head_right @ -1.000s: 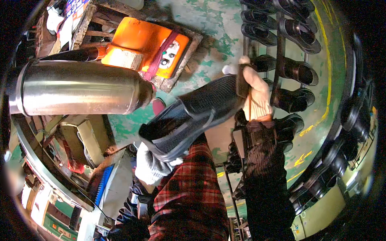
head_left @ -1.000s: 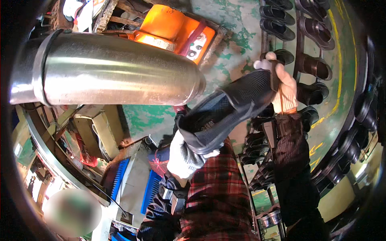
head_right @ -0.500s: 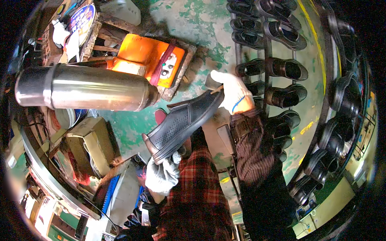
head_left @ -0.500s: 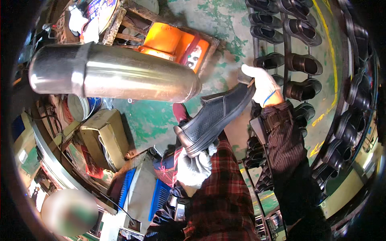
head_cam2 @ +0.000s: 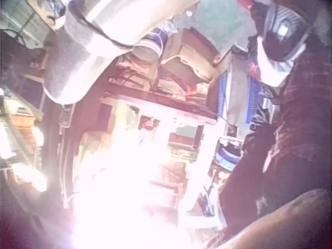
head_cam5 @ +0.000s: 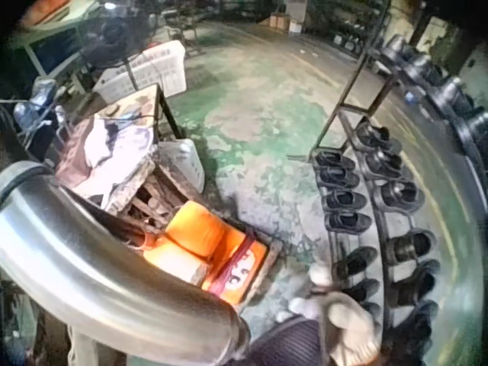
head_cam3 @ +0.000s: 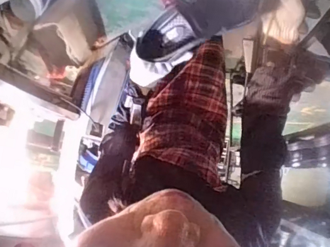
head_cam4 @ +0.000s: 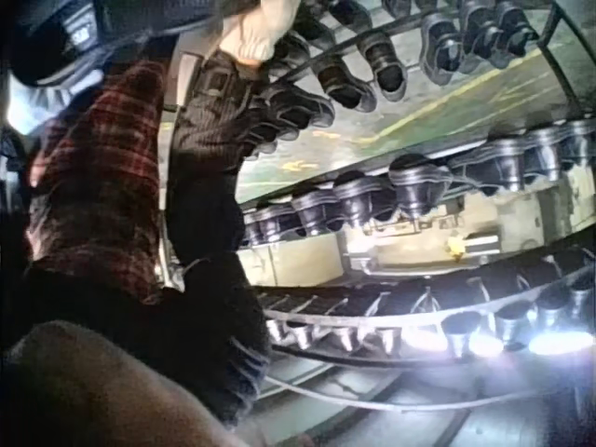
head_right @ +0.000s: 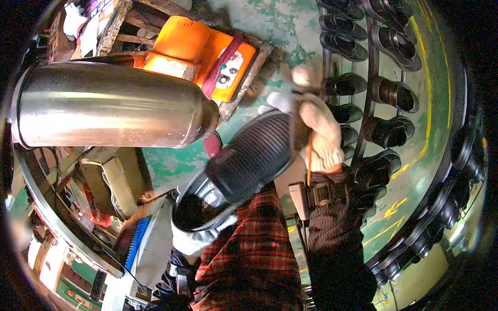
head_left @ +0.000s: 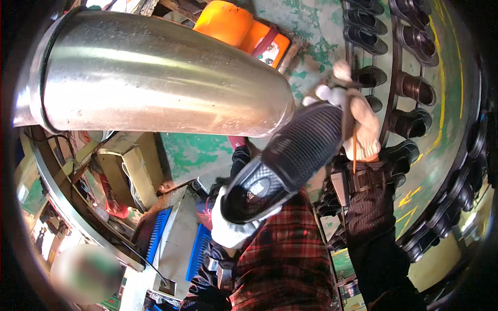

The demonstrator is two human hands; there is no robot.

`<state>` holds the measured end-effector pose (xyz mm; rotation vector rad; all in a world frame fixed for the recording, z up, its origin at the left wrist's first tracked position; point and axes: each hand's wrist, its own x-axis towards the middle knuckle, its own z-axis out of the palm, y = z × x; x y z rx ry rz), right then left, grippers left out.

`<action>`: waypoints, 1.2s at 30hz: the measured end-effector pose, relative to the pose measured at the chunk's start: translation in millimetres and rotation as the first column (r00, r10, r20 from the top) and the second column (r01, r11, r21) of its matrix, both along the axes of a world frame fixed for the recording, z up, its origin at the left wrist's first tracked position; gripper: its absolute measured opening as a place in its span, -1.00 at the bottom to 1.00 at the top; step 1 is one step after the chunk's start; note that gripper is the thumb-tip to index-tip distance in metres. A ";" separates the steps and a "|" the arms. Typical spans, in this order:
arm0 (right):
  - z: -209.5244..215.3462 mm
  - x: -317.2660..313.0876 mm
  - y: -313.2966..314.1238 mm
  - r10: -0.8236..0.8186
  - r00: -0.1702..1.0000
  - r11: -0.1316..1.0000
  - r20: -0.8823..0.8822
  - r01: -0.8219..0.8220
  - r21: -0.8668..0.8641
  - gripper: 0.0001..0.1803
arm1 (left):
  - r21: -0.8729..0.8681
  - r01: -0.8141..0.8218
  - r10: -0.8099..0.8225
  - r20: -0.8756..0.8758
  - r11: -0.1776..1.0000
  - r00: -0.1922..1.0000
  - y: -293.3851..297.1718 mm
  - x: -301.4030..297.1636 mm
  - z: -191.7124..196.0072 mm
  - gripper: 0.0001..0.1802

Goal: Cleaning and inspecting shoes at a manufacturing station.

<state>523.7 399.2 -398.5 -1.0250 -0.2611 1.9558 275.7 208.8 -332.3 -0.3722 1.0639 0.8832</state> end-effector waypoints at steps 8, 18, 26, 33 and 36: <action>-49.4 47.0 -35.8 -0.111 0.959 0.825 -0.260 0.235 0.513 -0.47 | 0.273 -0.040 0.042 -0.002 0.961 0.999 47.8 -13.9 -57.8 -0.17; 57.1 13.7 -65.4 0.061 0.859 0.909 -0.509 0.163 0.384 -0.75 | 0.131 0.837 -0.630 -0.600 0.531 0.493 -93.7 -123.9 10.6 -0.53; 282.9 -28.7 -90.0 0.361 0.667 0.880 0.652 -0.475 -0.002 -0.77 | 0.262 0.568 -0.598 0.043 0.780 0.801 18.9 -114.4 247.6 0.04; 416.8 -102.7 -90.2 0.477 0.264 0.610 0.838 -0.786 -0.099 -0.76 | 0.367 0.617 -0.664 0.003 0.696 0.748 -12.0 -152.1 333.9 0.05; 438.7 -111.4 -99.2 0.400 0.238 0.455 0.885 -0.890 0.034 -0.78 | 0.327 0.613 -0.659 0.044 0.719 0.751 -23.2 -163.4 353.3 0.05</action>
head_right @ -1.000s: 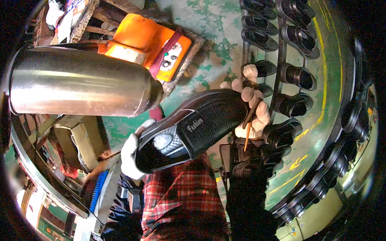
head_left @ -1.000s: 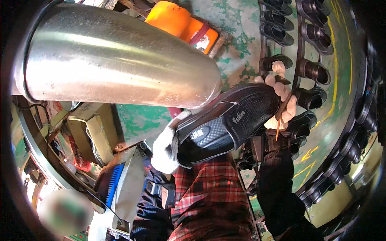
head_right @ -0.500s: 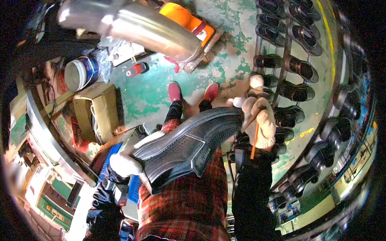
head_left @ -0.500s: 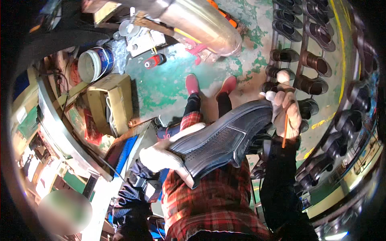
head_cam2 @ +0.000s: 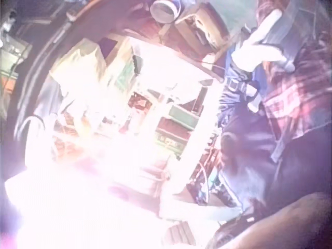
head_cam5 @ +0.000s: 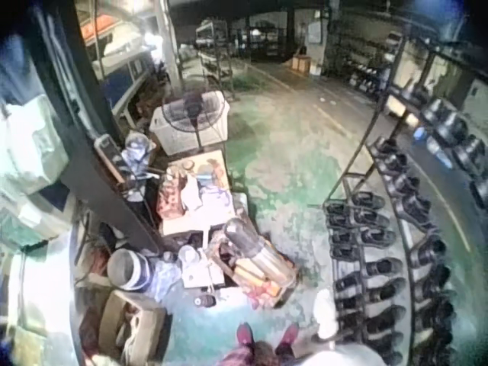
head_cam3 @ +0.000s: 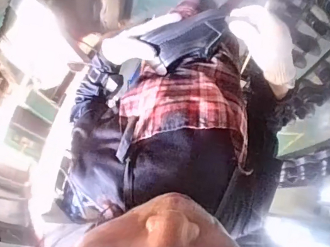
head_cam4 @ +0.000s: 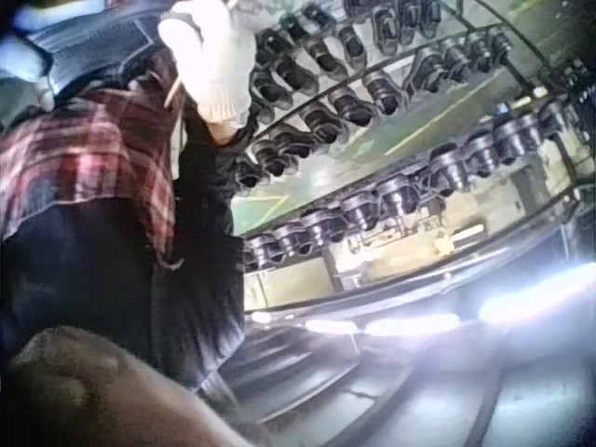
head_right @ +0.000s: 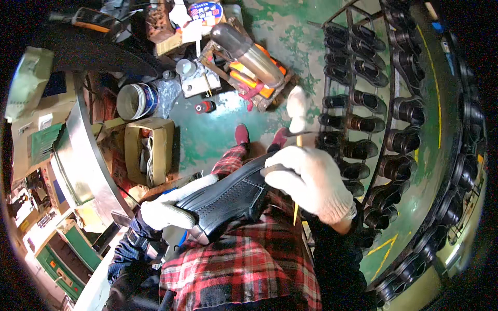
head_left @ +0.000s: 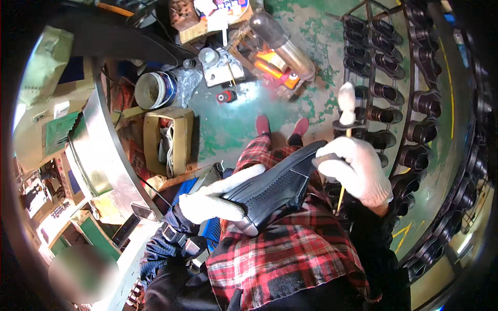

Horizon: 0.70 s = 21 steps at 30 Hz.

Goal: Cleaning and inspecting shoes at a manufacturing station.

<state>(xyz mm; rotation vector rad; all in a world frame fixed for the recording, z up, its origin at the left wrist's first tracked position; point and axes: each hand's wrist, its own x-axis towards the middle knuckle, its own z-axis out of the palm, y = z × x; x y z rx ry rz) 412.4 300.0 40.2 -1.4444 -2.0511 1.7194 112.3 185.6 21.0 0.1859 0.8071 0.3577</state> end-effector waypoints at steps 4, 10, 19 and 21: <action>8.6 -21.8 -15.9 0.326 0.943 0.887 -0.060 -0.283 0.365 -0.89 | 0.059 -0.144 0.142 0.034 0.988 0.989 -9.1 -6.9 22.9 0.00; 15.0 -65.3 -39.3 0.653 0.753 0.666 -0.079 -0.521 0.534 -0.88 | 0.079 -0.219 0.215 0.058 0.973 0.975 -28.9 -1.3 16.4 -0.07; 10.9 -65.3 -23.0 0.525 0.838 0.794 -0.145 -0.421 0.439 -0.85 | 0.132 -0.441 0.421 0.155 0.888 0.894 -48.3 23.2 12.2 0.00; 18.5 -72.6 -29.6 0.695 0.709 0.647 -0.118 -0.547 0.531 -0.84 | 0.097 -0.354 0.342 0.122 0.930 0.932 -45.9 23.1 31.2 -0.02</action>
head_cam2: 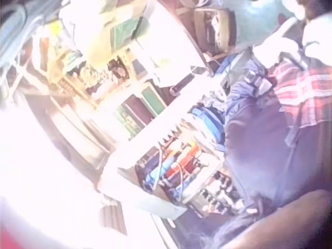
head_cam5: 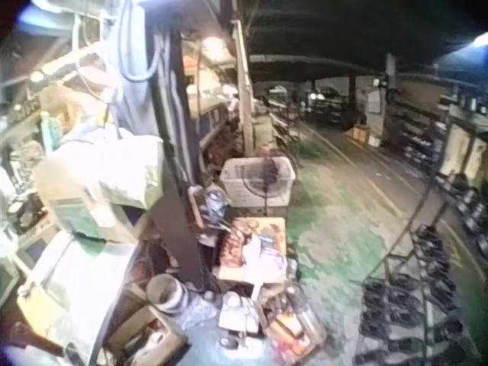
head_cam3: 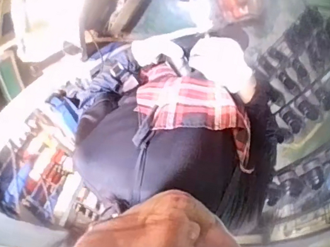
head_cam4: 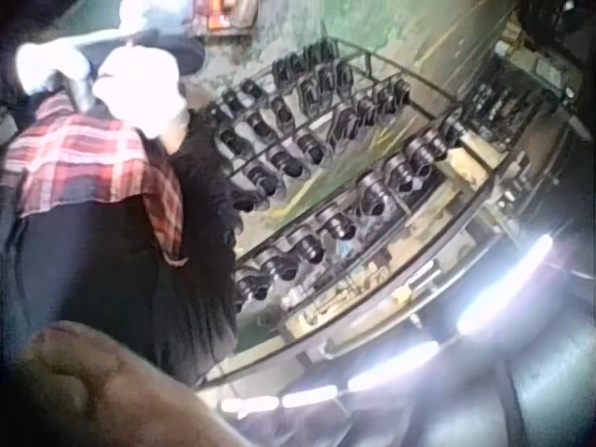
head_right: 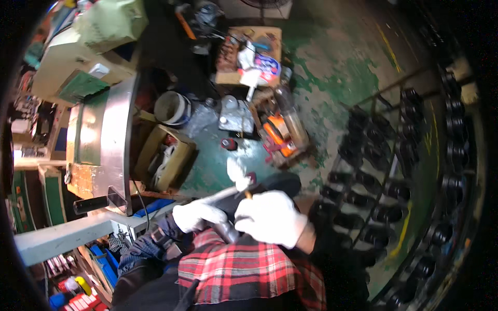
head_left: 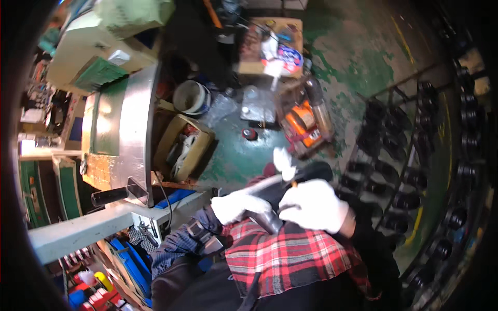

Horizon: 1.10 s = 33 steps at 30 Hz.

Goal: Cleaning and inspecting shoes at a manufacturing station.

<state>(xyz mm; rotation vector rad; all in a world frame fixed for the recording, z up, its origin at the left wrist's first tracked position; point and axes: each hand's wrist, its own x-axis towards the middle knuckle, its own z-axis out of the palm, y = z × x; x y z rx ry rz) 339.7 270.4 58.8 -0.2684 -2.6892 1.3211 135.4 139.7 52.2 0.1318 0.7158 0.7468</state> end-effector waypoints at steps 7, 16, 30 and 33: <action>34.9 13.3 12.7 -0.005 0.996 0.993 0.088 -0.006 0.121 -0.81 | 0.002 -0.103 0.103 -0.049 0.995 0.993 -27.0 28.4 -34.4 -0.67; 55.0 7.5 24.0 0.413 0.839 0.910 -0.354 -0.399 0.116 -0.82 | -0.037 -0.267 0.248 -0.264 0.963 0.932 -32.8 43.5 11.8 -0.25; 16.0 31.5 15.8 -0.169 0.982 0.981 -0.080 0.175 0.080 -0.90 | -0.088 -0.224 0.199 -0.232 0.971 0.952 -51.4 45.7 27.2 -0.31; 20.8 29.9 8.3 -0.118 0.989 0.989 -0.092 0.108 -0.102 -0.85 | -0.056 -0.154 0.136 -0.249 0.986 0.959 -50.3 40.9 28.3 -0.33</action>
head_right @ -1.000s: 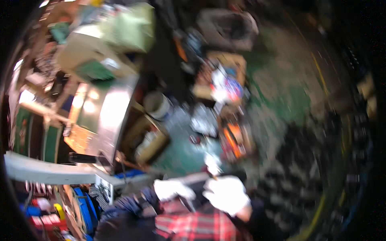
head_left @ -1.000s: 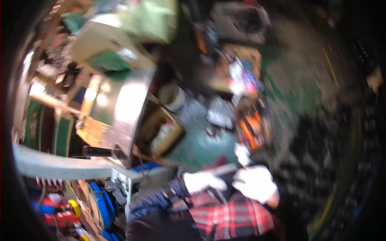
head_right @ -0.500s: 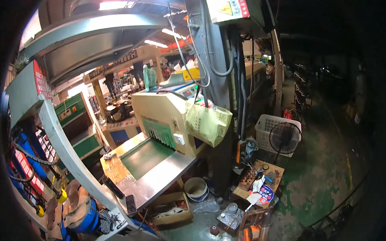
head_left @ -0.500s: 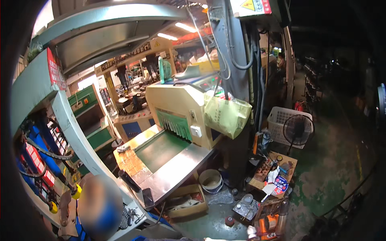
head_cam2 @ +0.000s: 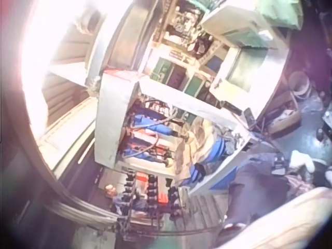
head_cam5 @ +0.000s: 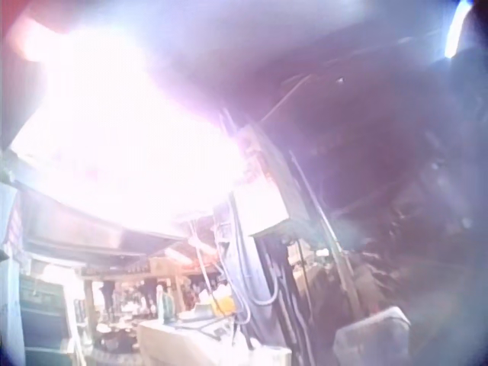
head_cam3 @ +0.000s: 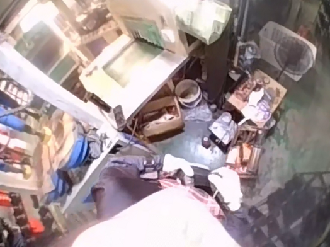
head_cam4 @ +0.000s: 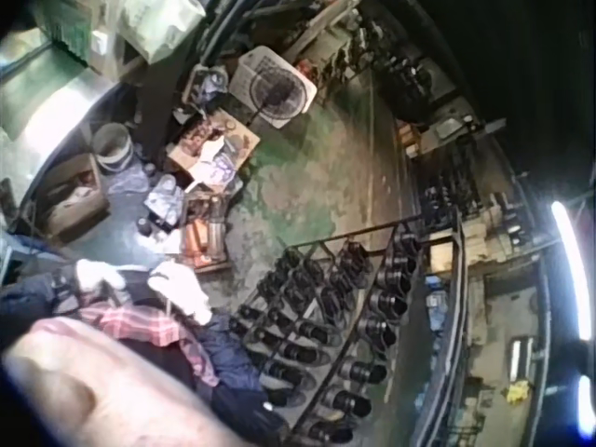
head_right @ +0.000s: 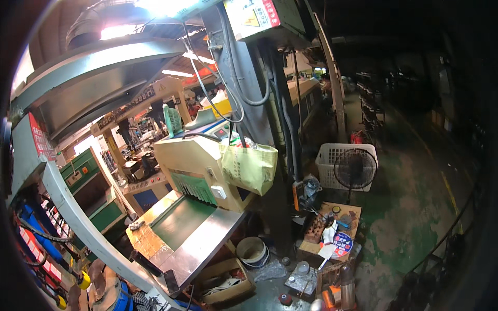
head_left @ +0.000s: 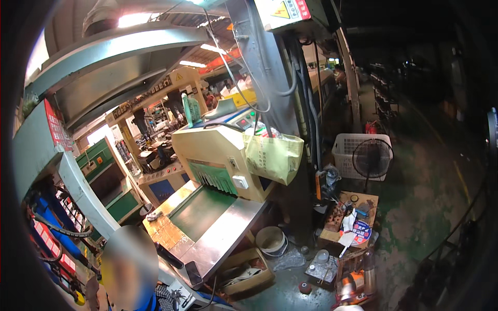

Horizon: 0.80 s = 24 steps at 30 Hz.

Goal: Cleaning and inspecting shoes at a manufacturing station.

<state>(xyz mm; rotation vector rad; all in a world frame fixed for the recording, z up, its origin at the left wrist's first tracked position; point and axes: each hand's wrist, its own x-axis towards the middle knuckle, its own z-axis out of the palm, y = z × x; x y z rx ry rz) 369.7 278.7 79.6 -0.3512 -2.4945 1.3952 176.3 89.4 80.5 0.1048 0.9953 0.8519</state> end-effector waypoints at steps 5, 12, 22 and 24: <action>-5.9 1.9 -13.4 0.088 0.996 0.992 0.005 -0.088 -0.085 -0.91 | -0.074 -0.021 0.018 -0.049 0.997 0.999 8.9 -0.4 -6.7 -0.41; 17.9 -14.6 -38.2 0.317 0.945 0.945 -0.086 -0.323 -0.062 -0.85 | -0.136 -0.049 0.027 -0.158 0.989 0.987 5.6 -5.1 -17.3 -0.41; -37.7 -21.5 -7.7 0.182 0.786 0.935 -0.591 0.049 0.353 -0.83 | -0.008 -0.119 0.119 -0.046 0.993 0.992 -29.0 -1.7 9.4 -0.27; -33.5 -17.6 1.6 0.163 0.873 0.941 -0.460 0.004 0.340 -0.76 | 0.013 -0.056 0.057 -0.118 0.998 0.991 -34.9 4.8 8.5 -0.25</action>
